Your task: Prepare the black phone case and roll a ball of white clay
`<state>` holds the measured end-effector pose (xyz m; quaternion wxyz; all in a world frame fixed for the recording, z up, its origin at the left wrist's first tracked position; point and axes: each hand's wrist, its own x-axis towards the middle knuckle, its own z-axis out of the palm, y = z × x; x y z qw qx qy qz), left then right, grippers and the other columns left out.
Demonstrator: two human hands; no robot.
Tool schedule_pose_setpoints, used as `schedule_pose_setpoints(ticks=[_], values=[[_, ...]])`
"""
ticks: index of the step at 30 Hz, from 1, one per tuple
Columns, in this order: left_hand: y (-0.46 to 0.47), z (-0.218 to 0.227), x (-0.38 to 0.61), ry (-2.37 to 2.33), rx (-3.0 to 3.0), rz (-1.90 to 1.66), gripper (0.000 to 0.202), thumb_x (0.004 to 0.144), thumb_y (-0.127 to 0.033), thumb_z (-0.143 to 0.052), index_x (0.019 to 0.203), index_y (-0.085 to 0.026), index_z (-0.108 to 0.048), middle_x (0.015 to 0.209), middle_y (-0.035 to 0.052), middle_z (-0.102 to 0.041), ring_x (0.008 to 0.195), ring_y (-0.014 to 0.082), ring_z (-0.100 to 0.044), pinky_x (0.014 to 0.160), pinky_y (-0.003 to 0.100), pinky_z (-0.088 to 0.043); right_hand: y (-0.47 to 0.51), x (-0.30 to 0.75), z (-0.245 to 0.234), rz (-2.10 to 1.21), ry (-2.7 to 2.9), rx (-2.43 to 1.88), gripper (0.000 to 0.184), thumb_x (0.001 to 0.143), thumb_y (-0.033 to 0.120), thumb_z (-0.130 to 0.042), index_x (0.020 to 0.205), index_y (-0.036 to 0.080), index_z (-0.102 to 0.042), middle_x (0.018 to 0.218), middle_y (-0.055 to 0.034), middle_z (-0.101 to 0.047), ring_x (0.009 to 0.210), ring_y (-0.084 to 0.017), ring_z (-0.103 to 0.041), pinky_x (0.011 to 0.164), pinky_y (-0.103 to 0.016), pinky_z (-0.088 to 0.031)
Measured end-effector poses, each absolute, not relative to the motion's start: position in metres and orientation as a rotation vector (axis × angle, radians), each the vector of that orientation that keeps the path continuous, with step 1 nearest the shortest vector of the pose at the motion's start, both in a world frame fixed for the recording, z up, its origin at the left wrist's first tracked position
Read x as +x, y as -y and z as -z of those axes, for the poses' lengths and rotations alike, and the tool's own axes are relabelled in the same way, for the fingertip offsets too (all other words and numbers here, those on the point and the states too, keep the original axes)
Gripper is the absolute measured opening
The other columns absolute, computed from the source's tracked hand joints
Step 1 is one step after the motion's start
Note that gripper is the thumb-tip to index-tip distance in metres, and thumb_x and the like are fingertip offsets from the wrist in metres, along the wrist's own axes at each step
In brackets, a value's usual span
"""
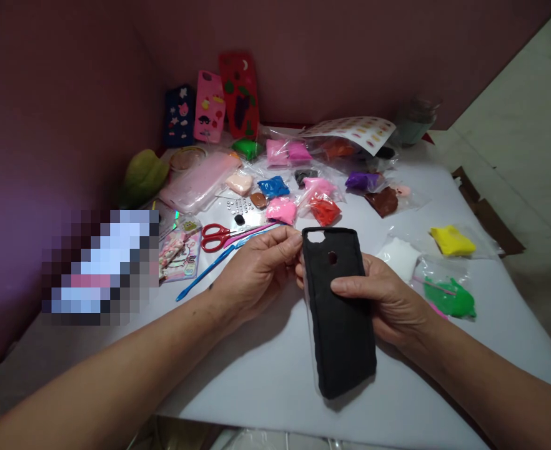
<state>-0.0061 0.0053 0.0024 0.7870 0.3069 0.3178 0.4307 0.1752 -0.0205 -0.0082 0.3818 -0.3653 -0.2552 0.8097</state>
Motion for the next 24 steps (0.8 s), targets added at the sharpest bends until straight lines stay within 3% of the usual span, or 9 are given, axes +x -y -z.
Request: schedule_pose_setpoints(ticks=[10, 15, 24], values=[[-0.001, -0.004, -0.006, -0.651, 0.698, -0.919, 0.018, 0.090, -0.022, -0.066, 0.074, -0.014, -0.061, 0.064, -0.0015, -0.059, 0.055, 0.0058, -0.055, 0.054, 0.015, -0.044, 0.016, 0.179, 0.008, -2.149, 0.641, -0.849, 0.036, 0.068, 0.013, -0.081, 0.104, 0.014, -0.076, 0.099, -0.0086, -0.076, 0.085, -0.017, -0.072, 0.080, -0.026, -0.058], [-0.001, -0.005, -0.011, -0.588, 0.868, -0.925, 0.015, 0.089, -0.021, -0.067, 0.077, -0.014, -0.061, 0.067, -0.0027, -0.058, 0.063, 0.0060, -0.055, 0.064, 0.016, -0.046, 0.014, 0.182, 0.009, -2.210, 0.697, -0.742, 0.034, 0.070, 0.011, -0.079, 0.103, 0.014, -0.077, 0.096, -0.0066, -0.076, 0.080, -0.015, -0.072, 0.075, -0.023, -0.059], [-0.002, -0.009, -0.019, -0.499, 1.003, -0.908, 0.021, 0.094, -0.029, -0.062, 0.078, -0.014, -0.062, 0.068, -0.0019, -0.060, 0.064, 0.0064, -0.057, 0.064, 0.017, -0.047, 0.021, 0.182, 0.010, -2.206, 0.810, -0.738, 0.037, 0.067, 0.020, -0.085, 0.102, 0.014, -0.076, 0.094, -0.0062, -0.074, 0.078, -0.014, -0.070, 0.070, -0.020, -0.057]])
